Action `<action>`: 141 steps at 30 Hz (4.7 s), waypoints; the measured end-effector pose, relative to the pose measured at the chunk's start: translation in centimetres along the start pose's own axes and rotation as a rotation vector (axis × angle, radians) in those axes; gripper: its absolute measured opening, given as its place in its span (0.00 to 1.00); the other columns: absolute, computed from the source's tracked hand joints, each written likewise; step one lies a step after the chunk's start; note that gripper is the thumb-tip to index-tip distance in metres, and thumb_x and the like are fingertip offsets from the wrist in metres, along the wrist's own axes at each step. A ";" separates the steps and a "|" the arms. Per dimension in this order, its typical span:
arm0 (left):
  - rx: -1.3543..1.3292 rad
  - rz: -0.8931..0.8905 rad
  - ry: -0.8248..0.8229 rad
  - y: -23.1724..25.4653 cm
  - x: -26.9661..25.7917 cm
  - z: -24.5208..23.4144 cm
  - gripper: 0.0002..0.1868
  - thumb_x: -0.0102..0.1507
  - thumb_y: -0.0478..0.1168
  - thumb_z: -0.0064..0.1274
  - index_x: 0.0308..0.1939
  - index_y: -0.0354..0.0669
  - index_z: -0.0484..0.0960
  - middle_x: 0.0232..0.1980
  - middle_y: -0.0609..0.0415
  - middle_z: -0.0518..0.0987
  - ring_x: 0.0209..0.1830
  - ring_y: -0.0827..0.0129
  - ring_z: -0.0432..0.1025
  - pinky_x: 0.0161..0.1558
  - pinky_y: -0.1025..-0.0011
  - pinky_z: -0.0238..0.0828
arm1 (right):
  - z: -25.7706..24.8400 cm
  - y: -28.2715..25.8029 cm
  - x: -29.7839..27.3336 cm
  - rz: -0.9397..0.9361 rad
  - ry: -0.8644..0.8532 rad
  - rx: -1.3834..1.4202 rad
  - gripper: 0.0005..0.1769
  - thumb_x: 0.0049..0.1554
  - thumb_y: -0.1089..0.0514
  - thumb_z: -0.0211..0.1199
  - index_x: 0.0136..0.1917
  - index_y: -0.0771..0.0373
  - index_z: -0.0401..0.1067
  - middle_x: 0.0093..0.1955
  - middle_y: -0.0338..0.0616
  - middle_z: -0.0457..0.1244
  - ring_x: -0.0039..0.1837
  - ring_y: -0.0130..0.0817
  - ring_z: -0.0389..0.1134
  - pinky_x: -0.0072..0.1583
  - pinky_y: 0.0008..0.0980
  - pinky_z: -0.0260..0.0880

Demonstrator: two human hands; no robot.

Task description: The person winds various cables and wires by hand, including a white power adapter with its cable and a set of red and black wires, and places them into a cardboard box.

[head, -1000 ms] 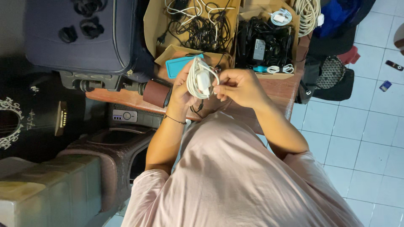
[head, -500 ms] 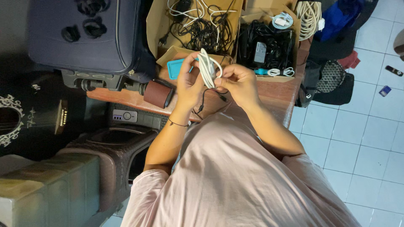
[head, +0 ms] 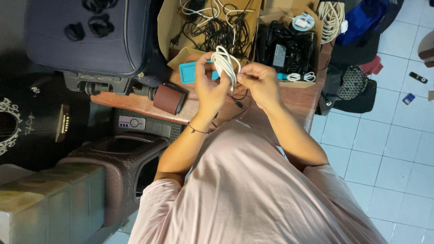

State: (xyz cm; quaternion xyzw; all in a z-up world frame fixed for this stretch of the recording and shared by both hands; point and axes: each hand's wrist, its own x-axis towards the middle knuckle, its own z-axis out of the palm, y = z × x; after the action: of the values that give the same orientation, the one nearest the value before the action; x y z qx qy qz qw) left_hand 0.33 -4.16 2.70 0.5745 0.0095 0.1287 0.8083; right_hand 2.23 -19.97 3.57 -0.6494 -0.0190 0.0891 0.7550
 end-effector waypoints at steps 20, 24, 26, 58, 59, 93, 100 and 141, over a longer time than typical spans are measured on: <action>0.121 0.090 0.109 -0.9 0.9 0.3 0.28 0.62 0.28 0.61 0.63 0.36 0.65 0.47 0.54 0.73 0.48 0.74 0.71 0.52 0.75 0.70 | 1.8 -2.7 -0.5 -0.312 0.017 -0.617 0.11 0.54 0.69 0.71 0.49 0.68 0.73 0.47 0.46 0.71 0.46 0.30 0.75 0.47 0.28 0.76; 0.125 -0.002 0.107 -0.3 0.7 0.6 0.30 0.60 0.29 0.62 0.62 0.36 0.65 0.45 0.55 0.73 0.46 0.75 0.70 0.44 0.77 0.71 | 0.3 -2.5 0.4 -0.222 -0.080 -0.657 0.10 0.52 0.70 0.72 0.47 0.67 0.74 0.44 0.45 0.72 0.44 0.28 0.73 0.47 0.27 0.74; 0.156 -0.010 0.081 -0.1 0.8 0.5 0.29 0.60 0.30 0.62 0.62 0.36 0.65 0.44 0.55 0.74 0.45 0.75 0.71 0.44 0.77 0.72 | -0.5 -2.4 0.9 -0.176 -0.118 -0.569 0.12 0.51 0.71 0.71 0.48 0.67 0.74 0.45 0.43 0.71 0.45 0.27 0.72 0.49 0.26 0.73; 0.075 -0.067 -0.065 -2.6 1.2 -0.6 0.26 0.58 0.26 0.63 0.56 0.37 0.69 0.51 0.53 0.73 0.49 0.72 0.74 0.47 0.76 0.77 | -1.4 -0.9 0.6 -0.122 -0.058 -0.792 0.17 0.52 0.60 0.74 0.53 0.63 0.73 0.42 0.46 0.70 0.42 0.34 0.73 0.46 0.33 0.73; 0.039 -0.136 -0.073 -3.2 0.8 -0.7 0.25 0.59 0.26 0.62 0.57 0.38 0.69 0.51 0.53 0.74 0.49 0.72 0.75 0.46 0.76 0.77 | -1.9 0.2 0.4 -0.085 -0.079 -0.762 0.15 0.53 0.60 0.75 0.52 0.62 0.74 0.42 0.45 0.71 0.43 0.33 0.73 0.46 0.33 0.73; -0.282 -0.646 0.027 -11.8 -3.1 -3.9 0.10 0.70 0.34 0.49 0.56 0.41 0.75 0.48 0.52 0.78 0.46 0.65 0.76 0.48 0.67 0.76 | -14.2 17.1 7.9 0.339 0.277 -1.011 0.32 0.52 0.45 0.77 0.61 0.58 0.65 0.51 0.55 0.72 0.55 0.52 0.75 0.57 0.44 0.74; 0.008 -0.601 -0.051 -14.2 -3.2 -4.4 0.07 0.70 0.32 0.51 0.52 0.42 0.77 0.44 0.55 0.79 0.41 0.70 0.77 0.42 0.72 0.76 | -14.2 15.0 8.9 0.180 0.136 -1.070 0.47 0.47 0.53 0.78 0.73 0.61 0.58 0.58 0.64 0.66 0.59 0.61 0.68 0.60 0.47 0.69; 0.271 -0.340 -0.125 -17.2 -4.9 -11.1 0.10 0.70 0.33 0.49 0.54 0.39 0.81 0.44 0.55 0.80 0.38 0.76 0.74 0.42 0.77 0.73 | -11.8 9.1 6.1 -0.490 -0.217 -1.325 0.15 0.54 0.65 0.65 0.57 0.64 0.76 0.62 0.51 0.66 0.61 0.54 0.64 0.63 0.46 0.67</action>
State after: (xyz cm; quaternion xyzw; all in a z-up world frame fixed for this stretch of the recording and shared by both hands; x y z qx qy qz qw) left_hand -2.84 -0.25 -17.78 0.6748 0.0734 -0.0476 0.7328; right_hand 8.91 -29.21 -7.71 -0.9360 -0.2894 -0.0494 0.1940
